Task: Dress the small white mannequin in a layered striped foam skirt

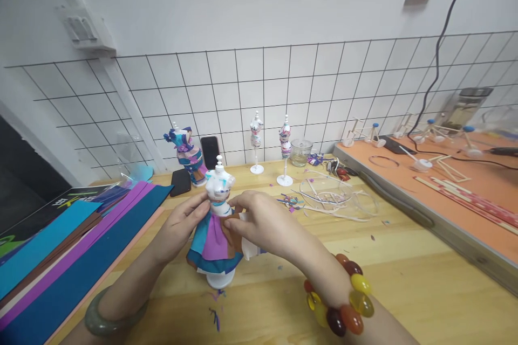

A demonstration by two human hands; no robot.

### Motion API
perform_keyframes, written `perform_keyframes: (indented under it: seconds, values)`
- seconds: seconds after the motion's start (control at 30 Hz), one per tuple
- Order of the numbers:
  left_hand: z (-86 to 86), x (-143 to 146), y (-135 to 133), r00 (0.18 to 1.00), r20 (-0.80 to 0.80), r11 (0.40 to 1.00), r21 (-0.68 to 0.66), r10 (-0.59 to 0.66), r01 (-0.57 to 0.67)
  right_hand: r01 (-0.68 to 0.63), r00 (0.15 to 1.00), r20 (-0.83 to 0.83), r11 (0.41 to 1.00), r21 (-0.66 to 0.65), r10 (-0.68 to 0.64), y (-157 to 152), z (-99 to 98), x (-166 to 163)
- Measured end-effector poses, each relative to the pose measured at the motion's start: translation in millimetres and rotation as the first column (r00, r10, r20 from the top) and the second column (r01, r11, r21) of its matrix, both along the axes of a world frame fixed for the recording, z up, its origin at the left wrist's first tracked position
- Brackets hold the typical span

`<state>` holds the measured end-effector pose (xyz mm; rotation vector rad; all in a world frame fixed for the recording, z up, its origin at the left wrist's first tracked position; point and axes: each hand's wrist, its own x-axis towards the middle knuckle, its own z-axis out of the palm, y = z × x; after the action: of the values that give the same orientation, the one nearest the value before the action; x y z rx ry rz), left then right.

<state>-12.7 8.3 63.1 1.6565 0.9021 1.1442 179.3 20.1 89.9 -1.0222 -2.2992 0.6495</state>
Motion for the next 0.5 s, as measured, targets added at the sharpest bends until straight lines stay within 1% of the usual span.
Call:
perform_keyframes:
  seconds: [0.07, 0.13, 0.2, 0.23, 0.27, 0.3, 0.37, 0.43, 0.5]
  values:
    - [-0.7, -0.2, 0.7, 0.999, -0.011, 0.998, 0.014, 0.053, -0.053, 0.017, 1.0, 0.011, 1.0, 0.017, -0.017, -0.3, -0.1, -0.3]
    - [-0.6, 1.1, -0.2, 0.98, -0.097, 0.981, 0.103, 0.172, -0.162, 0.032, 0.999, 0.022, 0.999, 0.025, -0.033, -0.7, -0.5, -0.7]
    - [-0.5, 3.3, -2.0, 0.924, -0.199, 0.932, 0.234, 0.326, -0.278, 0.057, 0.998, 0.036, 0.998, 0.035, -0.058, -1.5, -0.9, -1.5]
    - [-0.5, 4.5, -3.0, 0.892, -0.234, 0.904, 0.287, 0.386, -0.316, 0.068, 0.997, 0.043, 0.997, 0.042, -0.07, -2.0, -1.0, -1.9]
    - [-0.5, 5.5, -3.7, 0.87, -0.259, 0.888, 0.315, 0.42, -0.334, 0.078, 0.996, 0.049, 0.996, 0.05, -0.08, -2.6, -1.1, -2.3]
    - [-0.5, 6.2, -4.3, 0.862, -0.276, 0.887, 0.317, 0.425, -0.335, 0.082, 0.995, 0.055, 0.995, 0.057, -0.085, -3.1, -1.2, -2.5]
    - [-0.4, 6.7, -4.6, 0.871, -0.289, 0.904, 0.285, 0.397, -0.318, 0.077, 0.995, 0.063, 0.995, 0.06, -0.081, -3.7, -1.5, -2.1]
    - [-0.1, 6.1, -4.2, 0.881, -0.291, 0.916, 0.264, 0.374, -0.302, 0.058, 0.996, 0.068, 0.998, 0.035, -0.061, -3.4, -1.7, -0.6]
    - [0.4, 4.7, -3.7, 0.885, -0.293, 0.919, 0.271, 0.363, -0.287, 0.032, 0.998, 0.057, 0.999, -0.007, -0.032, -2.2, -1.9, 1.6]
